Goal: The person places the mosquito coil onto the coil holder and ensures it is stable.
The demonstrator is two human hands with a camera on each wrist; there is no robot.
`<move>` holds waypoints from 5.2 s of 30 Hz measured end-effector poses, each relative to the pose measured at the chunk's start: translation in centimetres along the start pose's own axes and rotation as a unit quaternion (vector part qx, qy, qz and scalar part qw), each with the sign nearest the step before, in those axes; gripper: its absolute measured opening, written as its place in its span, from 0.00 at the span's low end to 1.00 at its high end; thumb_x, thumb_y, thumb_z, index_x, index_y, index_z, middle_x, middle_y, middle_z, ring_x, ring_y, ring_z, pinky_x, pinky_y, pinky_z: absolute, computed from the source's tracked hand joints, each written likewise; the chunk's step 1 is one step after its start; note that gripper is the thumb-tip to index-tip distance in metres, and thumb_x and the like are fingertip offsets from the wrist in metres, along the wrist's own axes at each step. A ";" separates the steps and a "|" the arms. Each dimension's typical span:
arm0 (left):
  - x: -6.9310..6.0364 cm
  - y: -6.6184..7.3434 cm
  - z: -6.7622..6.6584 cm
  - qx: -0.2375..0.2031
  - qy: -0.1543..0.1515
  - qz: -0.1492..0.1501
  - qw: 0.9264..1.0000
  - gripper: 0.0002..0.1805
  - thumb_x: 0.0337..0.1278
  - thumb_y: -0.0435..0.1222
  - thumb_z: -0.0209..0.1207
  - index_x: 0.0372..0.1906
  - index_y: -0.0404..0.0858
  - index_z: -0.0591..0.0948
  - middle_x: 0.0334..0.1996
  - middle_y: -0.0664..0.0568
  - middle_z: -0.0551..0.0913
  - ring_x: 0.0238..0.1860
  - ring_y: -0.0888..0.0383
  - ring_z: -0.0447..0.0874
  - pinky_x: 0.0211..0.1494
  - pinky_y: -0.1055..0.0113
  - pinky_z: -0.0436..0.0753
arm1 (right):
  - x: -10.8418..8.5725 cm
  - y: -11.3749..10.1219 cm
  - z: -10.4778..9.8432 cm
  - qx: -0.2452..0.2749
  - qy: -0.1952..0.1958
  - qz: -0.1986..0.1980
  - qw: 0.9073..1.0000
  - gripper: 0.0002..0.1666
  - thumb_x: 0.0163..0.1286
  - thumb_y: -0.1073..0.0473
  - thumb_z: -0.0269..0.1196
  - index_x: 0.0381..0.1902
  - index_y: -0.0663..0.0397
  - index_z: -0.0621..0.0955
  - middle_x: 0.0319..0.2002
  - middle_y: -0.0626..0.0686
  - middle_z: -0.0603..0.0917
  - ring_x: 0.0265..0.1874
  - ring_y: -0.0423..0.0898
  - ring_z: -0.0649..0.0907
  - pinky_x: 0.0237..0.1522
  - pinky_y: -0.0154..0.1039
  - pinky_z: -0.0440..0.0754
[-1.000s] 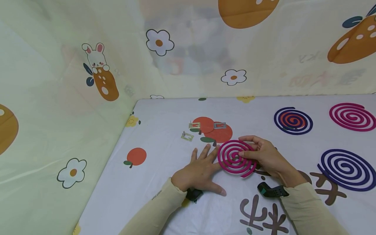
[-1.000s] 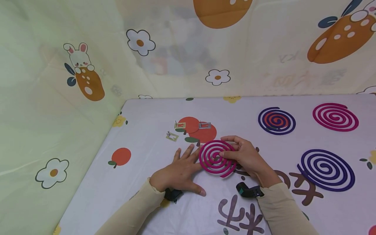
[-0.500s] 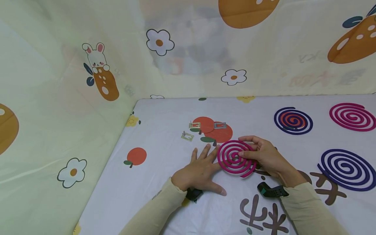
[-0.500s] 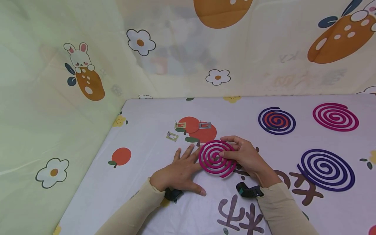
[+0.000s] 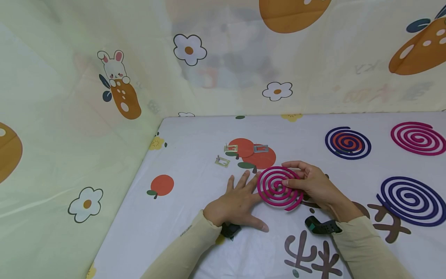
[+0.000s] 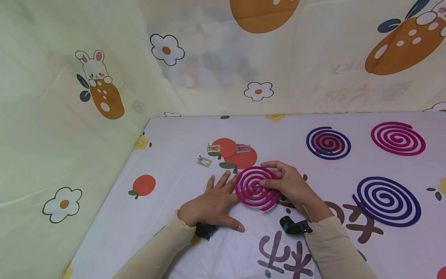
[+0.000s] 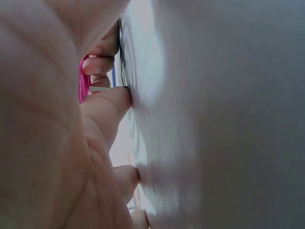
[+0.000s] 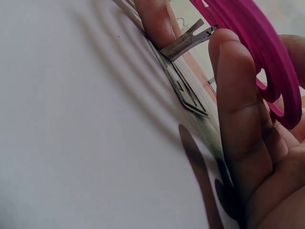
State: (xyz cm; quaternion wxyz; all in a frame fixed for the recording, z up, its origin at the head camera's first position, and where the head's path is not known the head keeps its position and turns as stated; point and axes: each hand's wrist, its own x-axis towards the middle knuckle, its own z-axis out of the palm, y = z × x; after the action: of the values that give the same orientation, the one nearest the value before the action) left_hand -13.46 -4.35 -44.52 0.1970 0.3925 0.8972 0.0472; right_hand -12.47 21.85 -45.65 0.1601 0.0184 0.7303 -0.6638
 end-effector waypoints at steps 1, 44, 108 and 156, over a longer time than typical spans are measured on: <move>0.0 0.0 0.0 -0.001 0.000 0.000 1.000 0.57 0.48 0.72 0.67 0.83 0.66 0.56 0.86 0.51 0.38 0.84 0.40 0.28 0.78 0.28 0.41 | 0.0 0.0 0.0 -0.001 -0.001 -0.001 1.000 0.39 0.71 0.61 0.71 0.74 0.62 0.67 0.47 0.58 0.90 0.42 0.46 0.91 0.43 0.40 0.89; 0.0 -0.1 0.1 -0.001 -0.005 -0.002 1.000 0.56 0.49 0.73 0.65 0.83 0.66 0.56 0.86 0.52 0.36 0.85 0.41 0.27 0.78 0.28 0.40 | -0.2 -0.3 0.0 0.008 -0.016 0.004 1.000 0.39 0.72 0.63 0.70 0.75 0.64 0.66 0.47 0.57 0.89 0.40 0.46 0.91 0.43 0.40 0.89; 0.0 -0.1 0.1 0.015 0.000 0.004 1.000 0.55 0.50 0.74 0.64 0.83 0.66 0.57 0.86 0.49 0.38 0.84 0.39 0.29 0.77 0.27 0.41 | 0.0 0.1 -0.1 0.012 0.009 -0.005 1.000 0.37 0.74 0.62 0.68 0.75 0.62 0.66 0.45 0.55 0.89 0.36 0.45 0.91 0.42 0.41 0.90; 0.0 0.0 0.0 0.013 -0.006 -0.005 1.000 0.55 0.50 0.74 0.64 0.82 0.66 0.58 0.86 0.51 0.37 0.85 0.41 0.28 0.78 0.28 0.41 | -0.1 -0.1 0.0 0.008 -0.007 -0.009 1.000 0.39 0.71 0.63 0.70 0.75 0.64 0.66 0.41 0.55 0.89 0.37 0.44 0.91 0.41 0.38 0.89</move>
State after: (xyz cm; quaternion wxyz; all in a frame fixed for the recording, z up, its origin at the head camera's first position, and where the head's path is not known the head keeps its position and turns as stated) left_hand -13.49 -4.36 -44.55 0.1974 0.3911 0.8984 0.0321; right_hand -12.38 21.89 -45.50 0.1587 0.0084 0.7239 -0.6713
